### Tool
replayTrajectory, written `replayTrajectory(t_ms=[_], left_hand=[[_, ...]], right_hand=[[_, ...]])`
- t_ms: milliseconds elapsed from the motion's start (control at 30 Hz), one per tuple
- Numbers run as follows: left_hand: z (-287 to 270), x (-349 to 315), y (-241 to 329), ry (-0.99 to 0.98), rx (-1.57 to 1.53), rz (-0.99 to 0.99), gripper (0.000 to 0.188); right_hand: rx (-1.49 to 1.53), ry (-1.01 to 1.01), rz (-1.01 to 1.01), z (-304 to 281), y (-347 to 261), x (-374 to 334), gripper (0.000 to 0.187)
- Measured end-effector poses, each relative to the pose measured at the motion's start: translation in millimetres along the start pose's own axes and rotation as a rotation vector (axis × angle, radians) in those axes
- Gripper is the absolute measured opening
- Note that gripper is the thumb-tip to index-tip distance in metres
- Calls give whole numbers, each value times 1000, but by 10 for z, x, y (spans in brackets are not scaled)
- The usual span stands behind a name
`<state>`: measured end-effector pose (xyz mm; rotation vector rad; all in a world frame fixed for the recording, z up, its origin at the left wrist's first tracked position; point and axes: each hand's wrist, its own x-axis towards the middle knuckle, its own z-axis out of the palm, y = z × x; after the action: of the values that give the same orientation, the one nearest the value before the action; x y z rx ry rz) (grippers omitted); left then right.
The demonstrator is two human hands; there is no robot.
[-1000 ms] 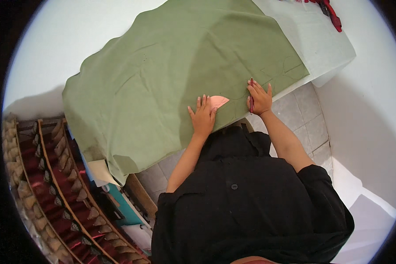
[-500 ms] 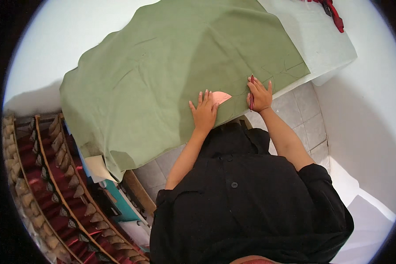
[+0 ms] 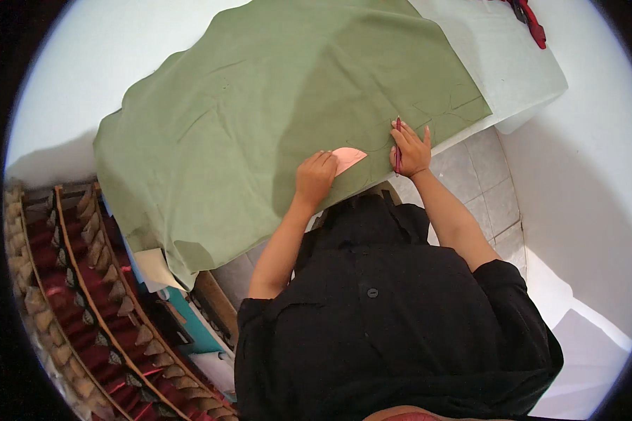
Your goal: The person uses a pink curved template and a red pen to trace curved lines onto a large piece of green fabric laid out on a white table. The person repeatedly repositions the template to draw multiple arcs across the fabric surface.
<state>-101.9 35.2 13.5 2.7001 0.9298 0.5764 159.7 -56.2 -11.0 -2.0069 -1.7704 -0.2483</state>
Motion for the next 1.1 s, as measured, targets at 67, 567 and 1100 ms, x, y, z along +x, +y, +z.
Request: replayTrajectory(t_ms=[67, 567, 1100], left_hand=[[-155, 57, 9, -1, 53, 123, 24], [-403, 473, -219, -341, -66, -141, 24], [-316, 270, -36, -140, -68, -249, 25]], right_hand=[[-4, -12, 13, -7, -8, 4, 40], [-4, 17, 6, 11, 10, -8, 40], [-1, 24, 14, -4, -8, -3, 41]])
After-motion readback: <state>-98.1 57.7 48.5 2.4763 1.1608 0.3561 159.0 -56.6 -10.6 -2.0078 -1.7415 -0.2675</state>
